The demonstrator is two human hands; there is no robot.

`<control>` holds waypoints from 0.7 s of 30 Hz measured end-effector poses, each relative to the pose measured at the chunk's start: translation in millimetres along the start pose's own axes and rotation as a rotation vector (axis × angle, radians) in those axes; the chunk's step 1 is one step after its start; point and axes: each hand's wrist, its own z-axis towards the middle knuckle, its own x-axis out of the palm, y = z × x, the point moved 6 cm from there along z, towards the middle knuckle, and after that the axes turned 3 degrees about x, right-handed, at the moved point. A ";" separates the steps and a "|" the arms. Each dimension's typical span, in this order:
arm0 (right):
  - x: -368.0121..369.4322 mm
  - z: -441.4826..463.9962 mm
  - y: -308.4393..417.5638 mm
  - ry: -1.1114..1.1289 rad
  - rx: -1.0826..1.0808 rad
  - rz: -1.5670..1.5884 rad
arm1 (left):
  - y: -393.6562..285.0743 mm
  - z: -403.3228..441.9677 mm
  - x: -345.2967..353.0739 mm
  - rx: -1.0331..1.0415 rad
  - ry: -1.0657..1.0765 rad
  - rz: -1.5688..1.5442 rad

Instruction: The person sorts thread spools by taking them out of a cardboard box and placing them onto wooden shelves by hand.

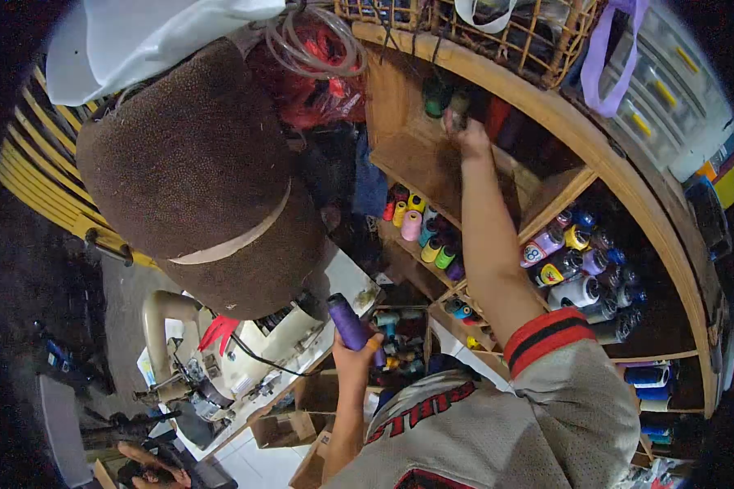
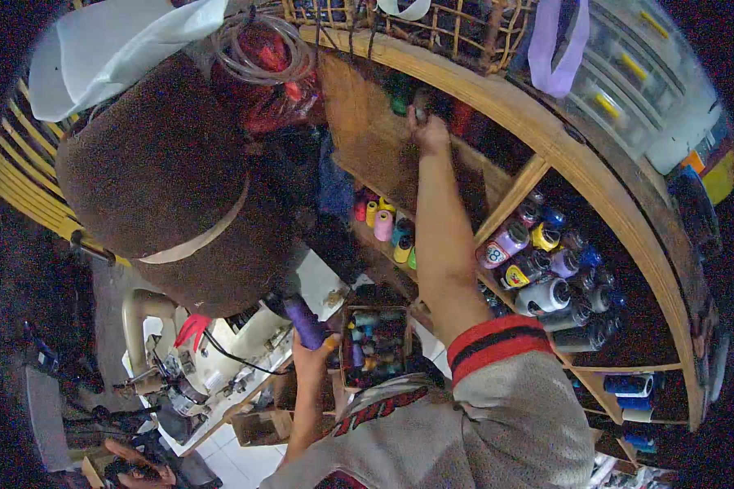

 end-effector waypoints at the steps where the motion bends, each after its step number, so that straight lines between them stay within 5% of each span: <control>1: -3.7 10.8 -1.5 0.003 -0.016 -0.006 | 1.8 -0.1 -3.5 0.009 -0.003 0.018; 9: -37.7 141.9 -26.3 0.171 -0.286 -0.062 | 23.9 4.2 -26.5 -0.017 -0.104 0.055; 11: -3.9 90.8 -5.0 0.125 -0.458 -1.525 | 27.9 4.4 -27.2 0.005 -0.101 0.065; 13: 14.1 34.6 2.7 -0.017 -0.613 -2.223 | 25.0 2.2 -23.8 0.002 -0.101 0.017; 16: 18.1 3.9 9.4 -0.292 -0.829 -1.943 | 23.7 -2.8 -19.9 -0.028 -0.109 0.024; 18: 0.7 23.3 10.2 -0.443 -0.777 -1.557 | 21.2 -5.5 -18.8 -0.028 -0.116 0.077; 21: -4.6 53.8 10.7 -0.149 -0.775 -2.003 | 16.7 -9.2 -14.7 -0.045 -0.093 -0.076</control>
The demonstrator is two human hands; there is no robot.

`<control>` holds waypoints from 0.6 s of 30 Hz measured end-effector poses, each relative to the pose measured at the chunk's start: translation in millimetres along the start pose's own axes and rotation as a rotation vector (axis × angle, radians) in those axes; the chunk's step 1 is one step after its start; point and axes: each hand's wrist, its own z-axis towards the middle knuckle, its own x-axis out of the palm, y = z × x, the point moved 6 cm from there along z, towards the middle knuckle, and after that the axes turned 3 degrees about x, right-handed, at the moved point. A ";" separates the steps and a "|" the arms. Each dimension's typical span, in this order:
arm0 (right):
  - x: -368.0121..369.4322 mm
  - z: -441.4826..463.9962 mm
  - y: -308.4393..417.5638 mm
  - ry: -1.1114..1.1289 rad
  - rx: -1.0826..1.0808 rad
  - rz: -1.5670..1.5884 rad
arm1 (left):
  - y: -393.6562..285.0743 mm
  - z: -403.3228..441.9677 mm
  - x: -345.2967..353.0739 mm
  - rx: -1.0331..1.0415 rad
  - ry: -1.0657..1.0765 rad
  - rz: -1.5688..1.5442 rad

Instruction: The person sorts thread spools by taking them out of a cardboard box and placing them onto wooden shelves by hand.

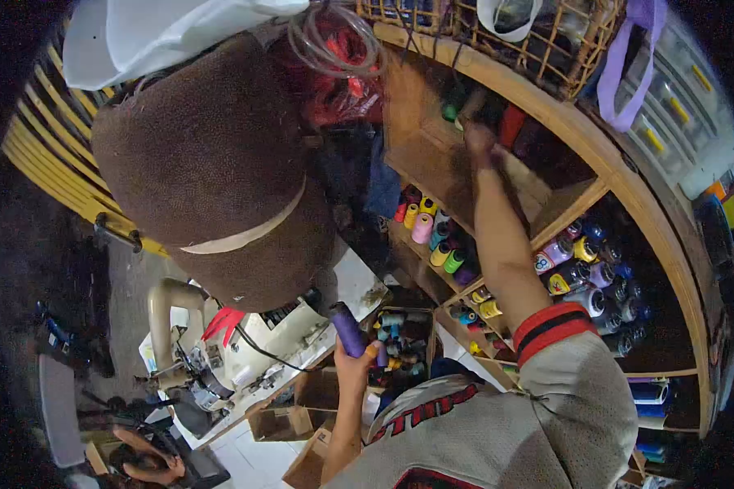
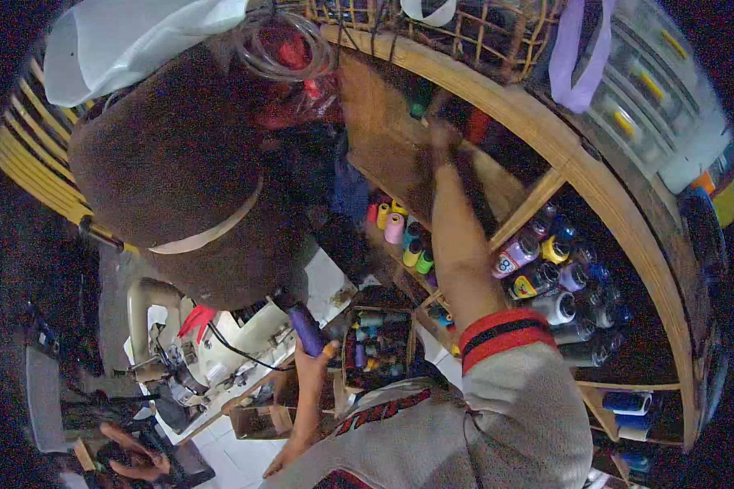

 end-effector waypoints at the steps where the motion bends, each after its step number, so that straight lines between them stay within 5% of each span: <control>1: 0.6 -2.4 6.3 -0.019 -0.040 -0.046 | 2.6 -0.6 -0.8 -0.024 0.023 -0.077; 2: 0.2 -8.4 7.4 -0.036 -0.077 -0.095 | 6.5 -1.6 -2.6 -0.051 0.047 -0.153; 5: -64.3 -97.4 18.7 -0.193 0.260 0.676 | 1.4 9.7 10.8 -0.084 0.272 -0.307; 6: -90.6 -140.0 27.9 -0.264 0.294 0.913 | -16.4 21.9 20.9 0.034 0.289 -0.150; 7: -103.3 -177.7 32.4 -0.116 0.261 0.777 | -35.0 36.2 33.5 0.154 0.303 0.005; 8: -98.7 -216.9 34.4 -0.204 0.083 0.988 | -60.4 51.0 51.5 0.237 0.383 0.036; 9: -162.5 -273.1 73.3 -0.045 0.291 1.044 | -82.9 66.5 71.0 0.319 0.459 0.067; 11: -150.2 -328.6 48.1 0.214 0.143 0.930 | -106.2 114.8 108.9 0.495 0.420 0.189; 15: -171.5 -399.7 15.2 0.513 0.266 0.991 | -167.0 172.5 221.2 1.049 0.258 0.456; 17: -159.2 -430.1 -17.3 0.589 0.227 0.863 | -159.1 201.3 282.4 0.721 0.504 0.131; 18: -178.6 -427.7 -11.2 0.569 0.142 0.835 | -155.9 218.2 307.1 0.821 0.402 0.184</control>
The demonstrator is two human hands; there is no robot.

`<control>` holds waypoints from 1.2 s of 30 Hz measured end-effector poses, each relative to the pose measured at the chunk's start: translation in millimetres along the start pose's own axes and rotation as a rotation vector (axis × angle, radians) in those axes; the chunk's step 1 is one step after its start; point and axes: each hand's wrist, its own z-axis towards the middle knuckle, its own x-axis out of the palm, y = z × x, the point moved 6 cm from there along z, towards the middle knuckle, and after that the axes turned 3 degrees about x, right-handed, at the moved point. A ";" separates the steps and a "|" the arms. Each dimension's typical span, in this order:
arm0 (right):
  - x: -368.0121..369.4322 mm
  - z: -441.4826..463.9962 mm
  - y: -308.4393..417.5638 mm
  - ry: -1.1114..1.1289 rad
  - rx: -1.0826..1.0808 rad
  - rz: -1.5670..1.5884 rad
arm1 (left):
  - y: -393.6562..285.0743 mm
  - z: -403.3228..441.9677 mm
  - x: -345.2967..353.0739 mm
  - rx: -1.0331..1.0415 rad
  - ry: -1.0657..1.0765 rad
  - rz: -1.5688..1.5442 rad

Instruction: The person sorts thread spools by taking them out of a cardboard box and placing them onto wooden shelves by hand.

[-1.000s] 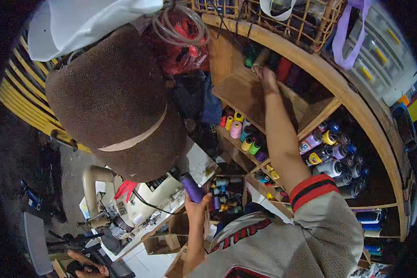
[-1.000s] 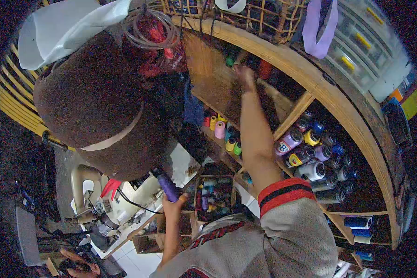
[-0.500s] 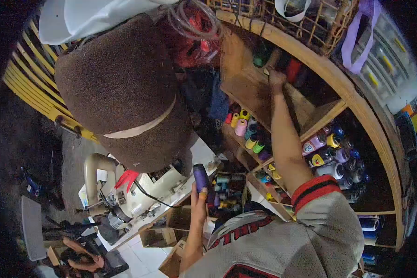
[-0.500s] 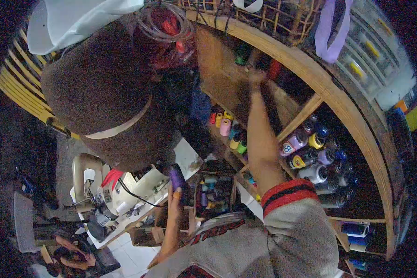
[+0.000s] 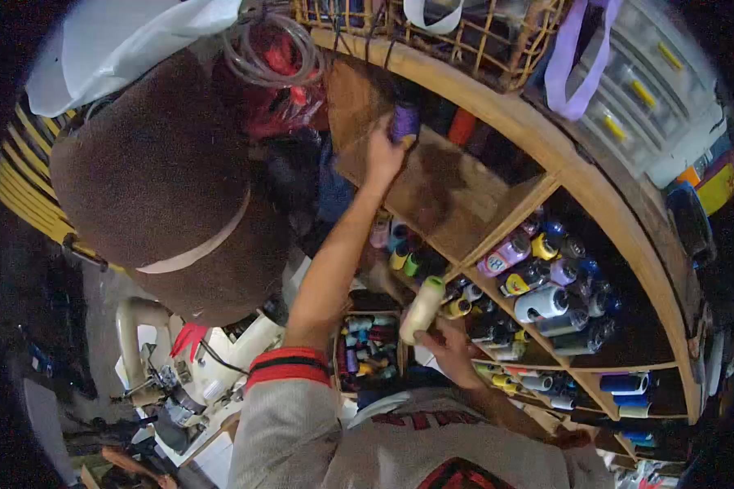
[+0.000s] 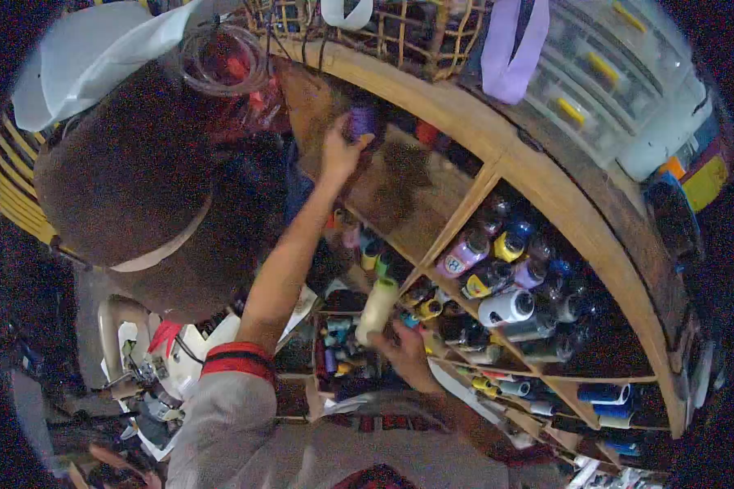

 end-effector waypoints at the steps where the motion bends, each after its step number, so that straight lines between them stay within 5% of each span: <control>1: -4.8 -6.7 -1.6 0.012 -0.030 -0.006 | 25.3 12.9 20.7 0.068 -0.079 0.104; 3: -14.4 -16.0 -23.7 0.036 -0.051 0.031 | 65.1 27.2 47.0 0.060 -0.165 0.212; 5: -28.2 -22.5 -12.2 0.157 0.232 0.082 | 93.0 33.6 70.3 -0.095 -0.175 0.219; 6: -35.6 -23.1 -9.6 0.166 0.206 0.028 | 77.1 29.9 71.4 0.011 -0.238 0.205; 8: -42.8 -18.0 -11.8 0.150 0.158 0.081 | 87.2 40.1 76.5 -0.251 -0.256 -0.224; 11: -51.2 -19.1 -18.3 0.096 0.145 0.169 | 112.8 55.4 90.7 0.196 -0.311 0.455; 14: -63.4 -7.8 -7.6 0.108 0.163 -0.104 | 120.3 44.3 89.6 0.075 -0.217 0.482; 17: -70.2 5.2 23.0 0.073 0.080 -0.027 | 34.6 17.6 48.2 -0.195 -0.147 0.528; 20: -71.9 13.6 30.4 0.124 0.216 0.176 | -24.0 -42.2 8.0 0.016 0.073 0.073; 22: -75.6 25.8 41.1 0.239 0.215 0.098 | -58.1 -100.6 -4.8 -0.254 0.533 -0.296; 24: -73.0 39.1 53.8 0.287 0.056 -0.100 | -99.8 -148.5 -26.7 0.072 0.827 -0.096; 25: -66.9 42.3 60.7 0.296 -0.103 -0.120 | -112.6 -168.3 -38.7 -0.149 0.825 -0.228; 27: -44.2 45.1 64.8 0.417 -0.200 -0.144 | -124.9 -184.8 -66.1 -0.304 0.738 -0.002; 30: -11.7 43.8 92.6 0.474 -0.415 -0.049 | -139.5 -207.4 -110.4 -0.318 0.498 0.091; 32: 8.9 28.1 108.0 0.383 -0.217 0.449 | -165.3 -218.4 -136.2 -0.241 0.320 0.216; 36: 55.1 11.4 120.5 0.488 0.164 0.483 | -194.4 -247.6 -170.1 -0.176 0.027 0.208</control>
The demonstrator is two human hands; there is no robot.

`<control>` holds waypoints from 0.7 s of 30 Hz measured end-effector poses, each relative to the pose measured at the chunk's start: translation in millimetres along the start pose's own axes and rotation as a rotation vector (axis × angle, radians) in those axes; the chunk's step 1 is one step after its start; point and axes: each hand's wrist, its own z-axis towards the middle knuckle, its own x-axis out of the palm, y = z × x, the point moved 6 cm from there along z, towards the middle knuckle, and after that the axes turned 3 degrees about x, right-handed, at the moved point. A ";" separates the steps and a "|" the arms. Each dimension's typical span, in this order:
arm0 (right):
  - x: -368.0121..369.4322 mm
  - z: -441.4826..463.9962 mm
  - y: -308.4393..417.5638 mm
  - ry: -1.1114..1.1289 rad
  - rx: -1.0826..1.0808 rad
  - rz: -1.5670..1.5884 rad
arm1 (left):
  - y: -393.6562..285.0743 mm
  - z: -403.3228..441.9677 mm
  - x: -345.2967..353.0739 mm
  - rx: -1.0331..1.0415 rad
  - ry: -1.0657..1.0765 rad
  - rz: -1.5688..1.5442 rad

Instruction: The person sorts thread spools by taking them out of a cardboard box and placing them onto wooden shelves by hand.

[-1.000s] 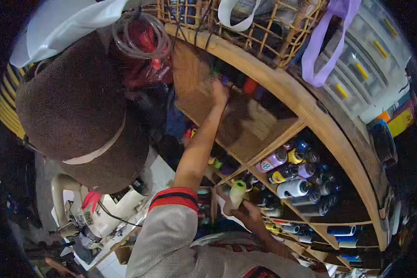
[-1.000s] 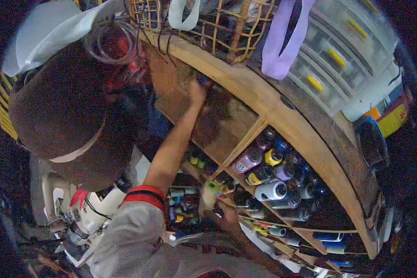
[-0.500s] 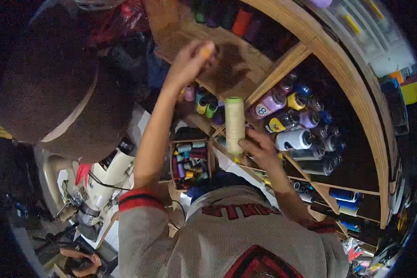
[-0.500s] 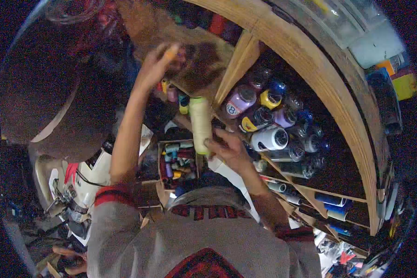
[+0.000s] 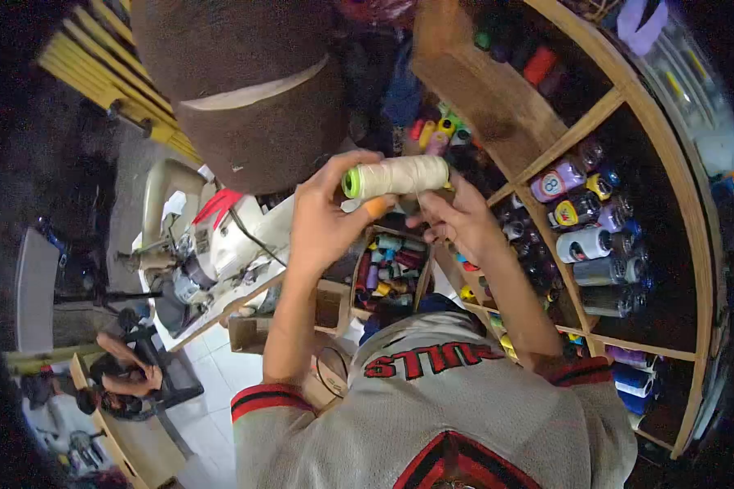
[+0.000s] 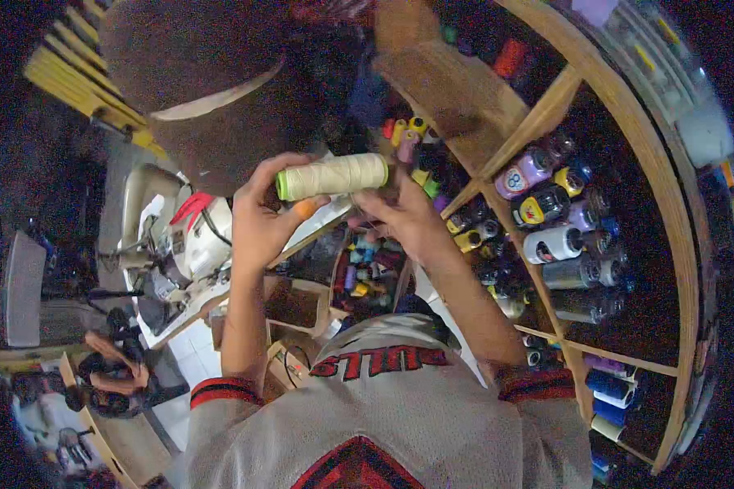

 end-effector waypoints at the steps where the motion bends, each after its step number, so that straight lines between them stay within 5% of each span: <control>1: 6.1 0.9 -6.7 0.072 0.042 0.017 | -5.3 -6.3 -6.5 0.031 -0.043 0.038; 10: 31.4 -22.4 -19.5 0.364 0.029 -0.070 | 6.2 -39.0 -29.8 0.020 -0.343 -0.087; 19: 6.9 -62.1 -15.3 0.617 -0.013 -0.324 | 10.0 -29.5 -26.8 -0.058 -0.405 -0.285; 21: 5.8 -69.2 -13.6 0.688 -0.172 -0.505 | 13.4 -25.5 -23.7 -0.102 -0.414 -0.270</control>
